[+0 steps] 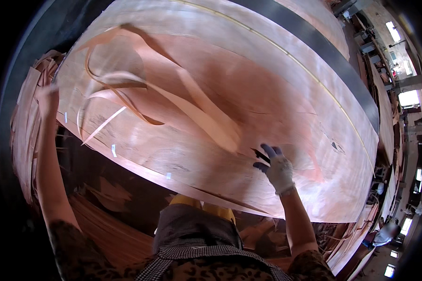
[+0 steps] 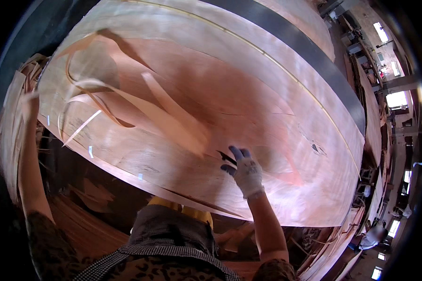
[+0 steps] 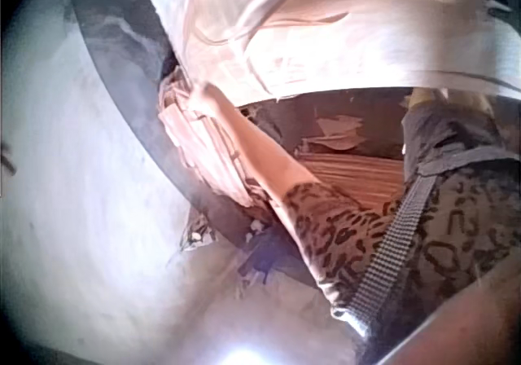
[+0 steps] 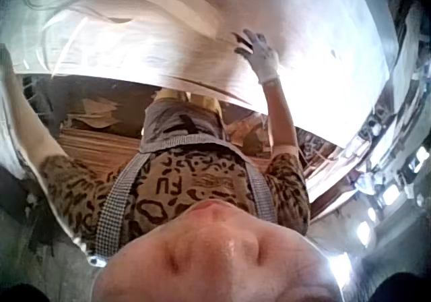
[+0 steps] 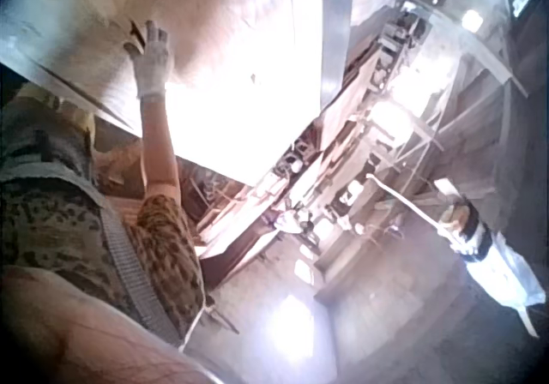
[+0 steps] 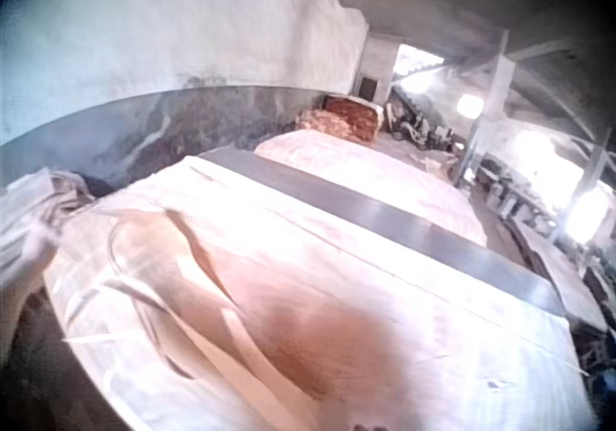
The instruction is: The person cuts and trims thin wood veneer sheets on a workbench, uses a blade to trim the edges and cut specific shapes, applies tape to join pieces, and stacks the prepared sheets.
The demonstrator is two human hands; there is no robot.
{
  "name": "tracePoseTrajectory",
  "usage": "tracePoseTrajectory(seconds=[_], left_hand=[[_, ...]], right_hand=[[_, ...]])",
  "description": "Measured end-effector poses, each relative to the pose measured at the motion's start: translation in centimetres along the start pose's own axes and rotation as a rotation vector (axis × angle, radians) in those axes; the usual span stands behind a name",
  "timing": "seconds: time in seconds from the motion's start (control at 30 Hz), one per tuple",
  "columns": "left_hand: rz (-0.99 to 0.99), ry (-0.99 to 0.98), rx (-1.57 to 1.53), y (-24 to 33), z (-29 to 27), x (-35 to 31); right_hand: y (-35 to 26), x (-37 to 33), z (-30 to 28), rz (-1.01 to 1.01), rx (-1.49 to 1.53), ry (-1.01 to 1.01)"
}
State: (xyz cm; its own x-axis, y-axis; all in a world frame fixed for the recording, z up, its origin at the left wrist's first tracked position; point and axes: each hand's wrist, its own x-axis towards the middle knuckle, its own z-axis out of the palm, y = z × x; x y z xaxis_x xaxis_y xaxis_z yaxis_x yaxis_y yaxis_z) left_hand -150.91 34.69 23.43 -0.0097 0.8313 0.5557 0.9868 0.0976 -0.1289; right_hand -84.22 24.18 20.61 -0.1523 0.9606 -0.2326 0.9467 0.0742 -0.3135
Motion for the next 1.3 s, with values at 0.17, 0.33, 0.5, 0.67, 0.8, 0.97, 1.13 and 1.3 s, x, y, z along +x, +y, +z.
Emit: tracePoseTrajectory(seconds=[0.17, 0.33, 0.5, 0.67, 0.8, 0.97, 1.13, 1.3], left_hand=[[-0.187, -0.457, 0.154, -0.5, -7.6, -22.6], [-0.23, -1.491, -0.768, 18.5, -19.6, -18.6], [0.639, -0.953, -1.758, 36.7, -28.5, -12.8], [0.223, -1.532, -3.039, 49.8, -40.8, -15.5], [0.175, -1.602, -3.287, 57.1, -46.2, -19.5], [0.538, -1.66, -3.032, 63.5, -50.1, -21.2], [0.984, -0.588, -2.059, 71.4, -41.0, -23.3], [0.779, -0.664, -0.876, 70.6, -21.8, -27.4]], right_hand=[[4.1, 2.3, 5.3, -0.128, -0.158, -0.04], [6.5, 3.3, 6.5, -0.271, -0.269, 0.127], [3.9, -0.8, 4.9, -0.148, -0.39, 0.049], [5.0, -14.1, 0.9, -0.026, -0.357, 0.134], [11.7, -23.8, -3.1, 0.14, -0.283, 0.247], [19.1, -33.8, -8.7, 0.344, -0.22, 0.402], [26.4, -39.3, -10.5, 0.404, -0.168, 0.33], [28.7, -38.1, -12.7, 0.441, -0.154, 0.226]])
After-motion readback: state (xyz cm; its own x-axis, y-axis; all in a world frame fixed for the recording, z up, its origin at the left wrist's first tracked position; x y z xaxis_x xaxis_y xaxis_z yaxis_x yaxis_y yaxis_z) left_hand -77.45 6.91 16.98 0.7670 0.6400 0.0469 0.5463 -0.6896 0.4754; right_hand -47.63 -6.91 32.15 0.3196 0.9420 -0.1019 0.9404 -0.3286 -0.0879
